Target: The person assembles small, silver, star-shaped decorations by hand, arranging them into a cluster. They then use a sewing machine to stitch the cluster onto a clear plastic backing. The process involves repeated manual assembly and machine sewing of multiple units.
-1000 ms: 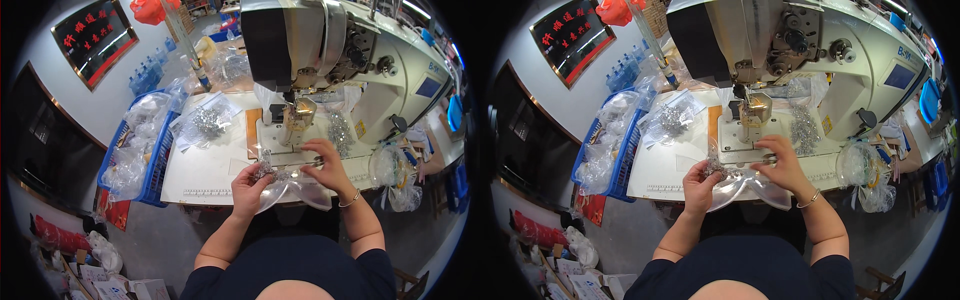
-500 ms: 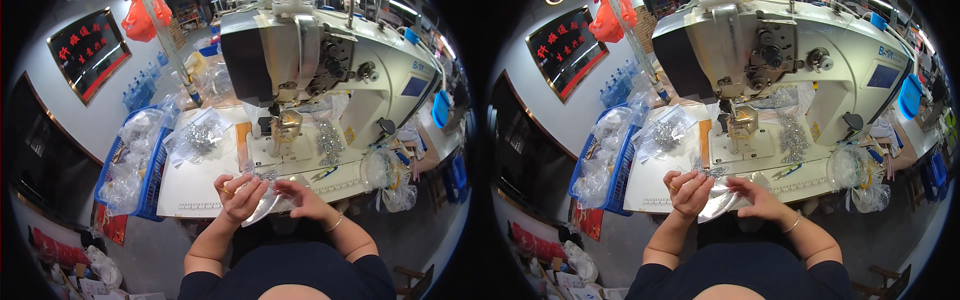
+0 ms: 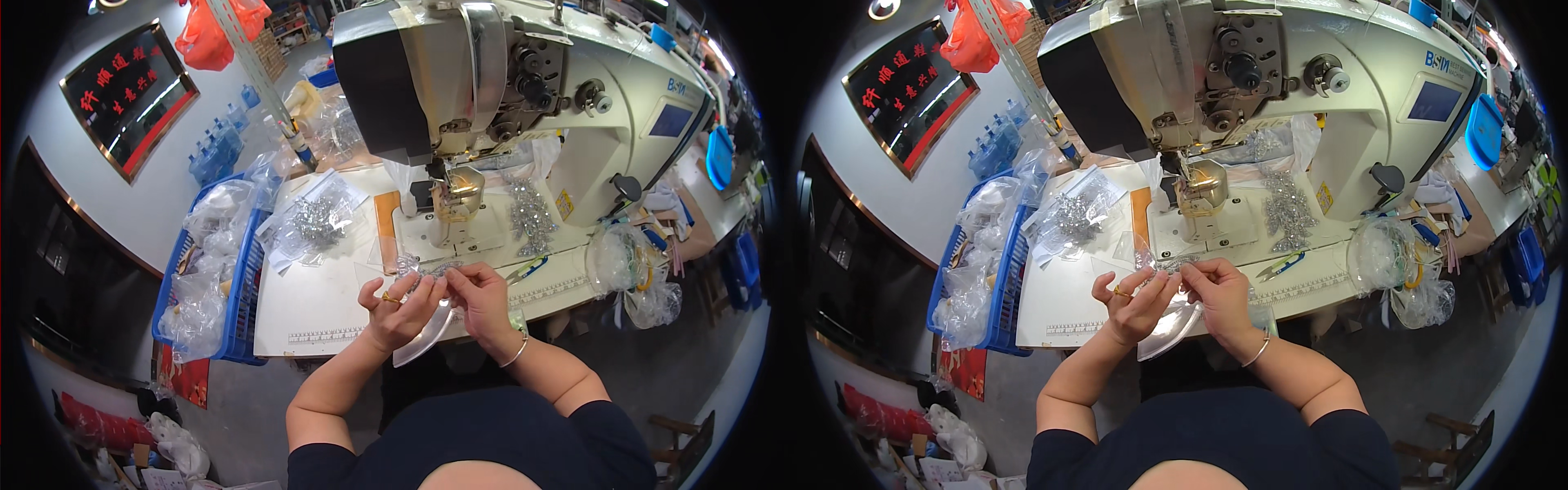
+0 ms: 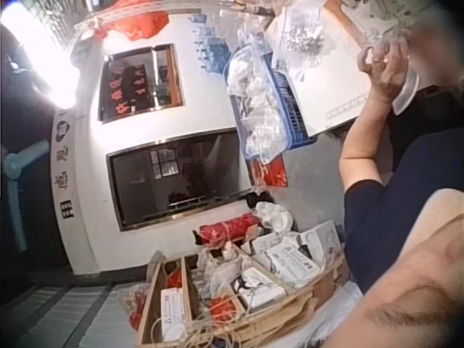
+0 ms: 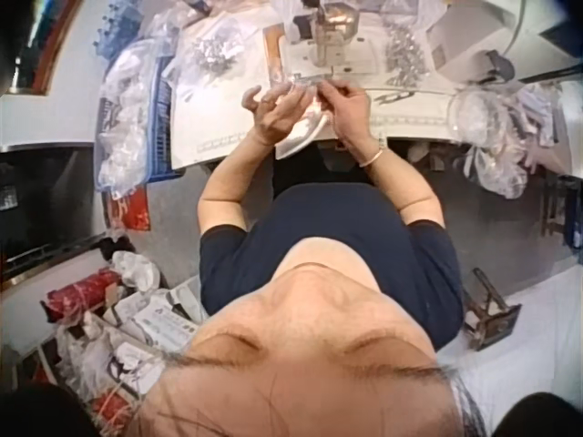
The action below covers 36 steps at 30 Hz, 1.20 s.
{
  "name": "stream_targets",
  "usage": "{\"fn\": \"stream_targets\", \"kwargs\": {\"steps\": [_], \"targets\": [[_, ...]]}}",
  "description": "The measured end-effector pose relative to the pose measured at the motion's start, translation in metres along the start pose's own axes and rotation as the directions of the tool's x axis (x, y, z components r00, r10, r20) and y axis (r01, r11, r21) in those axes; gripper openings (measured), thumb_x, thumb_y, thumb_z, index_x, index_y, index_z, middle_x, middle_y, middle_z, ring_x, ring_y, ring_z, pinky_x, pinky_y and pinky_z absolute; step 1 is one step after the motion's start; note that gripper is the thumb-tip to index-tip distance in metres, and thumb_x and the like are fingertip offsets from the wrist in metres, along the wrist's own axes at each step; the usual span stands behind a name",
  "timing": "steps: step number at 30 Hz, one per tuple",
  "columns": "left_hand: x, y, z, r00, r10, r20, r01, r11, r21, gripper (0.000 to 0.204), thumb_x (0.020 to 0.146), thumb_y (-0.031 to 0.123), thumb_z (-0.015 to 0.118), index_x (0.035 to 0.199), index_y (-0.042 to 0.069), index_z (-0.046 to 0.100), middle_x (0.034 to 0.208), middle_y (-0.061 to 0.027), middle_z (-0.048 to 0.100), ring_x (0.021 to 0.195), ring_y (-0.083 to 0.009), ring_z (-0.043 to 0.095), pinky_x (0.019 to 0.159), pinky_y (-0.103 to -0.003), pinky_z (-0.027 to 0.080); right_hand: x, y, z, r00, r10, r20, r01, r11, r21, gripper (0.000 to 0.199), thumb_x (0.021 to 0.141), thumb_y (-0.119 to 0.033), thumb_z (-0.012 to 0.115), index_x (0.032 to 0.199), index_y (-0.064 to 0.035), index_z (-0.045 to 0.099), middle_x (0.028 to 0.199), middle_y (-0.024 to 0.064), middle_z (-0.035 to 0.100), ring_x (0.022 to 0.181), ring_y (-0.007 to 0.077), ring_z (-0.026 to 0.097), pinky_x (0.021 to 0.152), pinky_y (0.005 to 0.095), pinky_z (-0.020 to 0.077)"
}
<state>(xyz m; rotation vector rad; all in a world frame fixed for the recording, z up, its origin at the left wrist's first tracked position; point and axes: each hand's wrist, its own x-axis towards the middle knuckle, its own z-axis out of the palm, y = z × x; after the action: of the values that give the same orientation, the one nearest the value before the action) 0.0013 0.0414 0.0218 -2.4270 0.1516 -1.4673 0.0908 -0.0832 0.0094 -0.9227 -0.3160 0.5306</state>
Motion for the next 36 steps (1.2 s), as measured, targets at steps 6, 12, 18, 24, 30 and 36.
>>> {"fn": "stream_targets", "kwargs": {"steps": [6, 12, 18, 24, 30, 36], "targets": [[-0.016, 0.019, -0.021, 0.741, -0.664, -0.101, 0.393, 0.550, -0.737, 0.064, 0.079, 0.040, 0.068, 0.128, 0.007, 0.044, 0.124, -0.0099, 0.049, 0.112, -0.0234, 0.048, 0.101, -0.040, 0.030, 0.011, -0.037, -0.019, 0.984, -0.079, 0.159, 0.066, 0.994, 0.088, 0.010, 0.079, 0.000, 0.068, 0.083, -0.0012, 0.059, 0.071, 0.0099, 0.063, 0.059, 0.0155, 0.060, 0.049, 0.0245, 0.0451], [-0.008, 0.019, -0.003, 0.622, -0.023, 0.783, 0.037, -0.998, -0.059, 0.124, 0.057, 0.083, 0.054, 0.143, 0.002, 0.016, 0.148, -0.0201, 0.018, 0.133, -0.0319, 0.030, 0.109, -0.046, 0.026, 0.010, -0.068, -0.019, 0.923, -0.030, 0.384, 0.012, 0.999, 0.049, 0.010, 0.079, 0.001, 0.068, 0.078, 0.0001, 0.058, 0.069, 0.0106, 0.062, 0.057, 0.0149, 0.059, 0.047, 0.0237, 0.0446], [0.019, 0.005, -0.009, 0.673, 0.055, 0.738, 0.360, -0.896, -0.261, 0.101, 0.068, 0.048, 0.071, 0.143, 0.002, 0.021, 0.142, -0.0194, 0.030, 0.128, -0.0290, 0.038, 0.103, -0.043, 0.036, 0.017, -0.076, -0.024, 0.920, 0.033, 0.389, 0.037, 0.984, -0.172, 0.010, 0.079, -0.003, 0.070, 0.077, -0.0002, 0.060, 0.067, 0.0097, 0.063, 0.056, 0.0114, 0.059, 0.047, 0.0208, 0.0441], [0.021, 0.006, -0.007, 0.624, 0.034, 0.781, 0.435, -0.845, -0.311, 0.072, 0.074, 0.009, 0.063, 0.138, -0.001, 0.031, 0.130, -0.0157, 0.044, 0.118, -0.0258, 0.048, 0.098, -0.039, 0.041, 0.016, -0.074, -0.023, 0.923, 0.137, 0.360, -0.014, 0.946, -0.323, 0.012, 0.078, -0.006, 0.072, 0.077, -0.0018, 0.061, 0.067, 0.0075, 0.064, 0.057, 0.0103, 0.060, 0.046, 0.0204, 0.0444], [0.017, 0.001, 0.001, 0.551, -0.012, 0.835, 0.446, -0.841, -0.306, 0.067, 0.075, 0.005, 0.062, 0.136, -0.001, 0.036, 0.120, -0.0112, 0.048, 0.107, -0.0201, 0.052, 0.093, -0.034, 0.043, 0.020, -0.070, -0.021, 0.945, 0.113, 0.306, 0.015, 0.923, -0.385, 0.013, 0.077, -0.007, 0.073, 0.076, -0.0013, 0.061, 0.067, 0.0067, 0.064, 0.057, 0.0101, 0.061, 0.046, 0.0201, 0.0449], [0.012, 0.001, 0.007, 0.526, -0.123, 0.841, 0.460, -0.791, -0.404, 0.041, 0.075, 0.002, 0.062, 0.115, 0.002, 0.051, 0.113, -0.0070, 0.050, 0.100, -0.0156, 0.052, 0.088, -0.030, 0.044, 0.027, -0.072, -0.022, 0.952, 0.105, 0.286, 0.017, 0.919, -0.393, 0.013, 0.078, -0.007, 0.072, 0.076, -0.0015, 0.062, 0.066, 0.0055, 0.063, 0.055, 0.0091, 0.060, 0.046, 0.0198, 0.0447]]}}
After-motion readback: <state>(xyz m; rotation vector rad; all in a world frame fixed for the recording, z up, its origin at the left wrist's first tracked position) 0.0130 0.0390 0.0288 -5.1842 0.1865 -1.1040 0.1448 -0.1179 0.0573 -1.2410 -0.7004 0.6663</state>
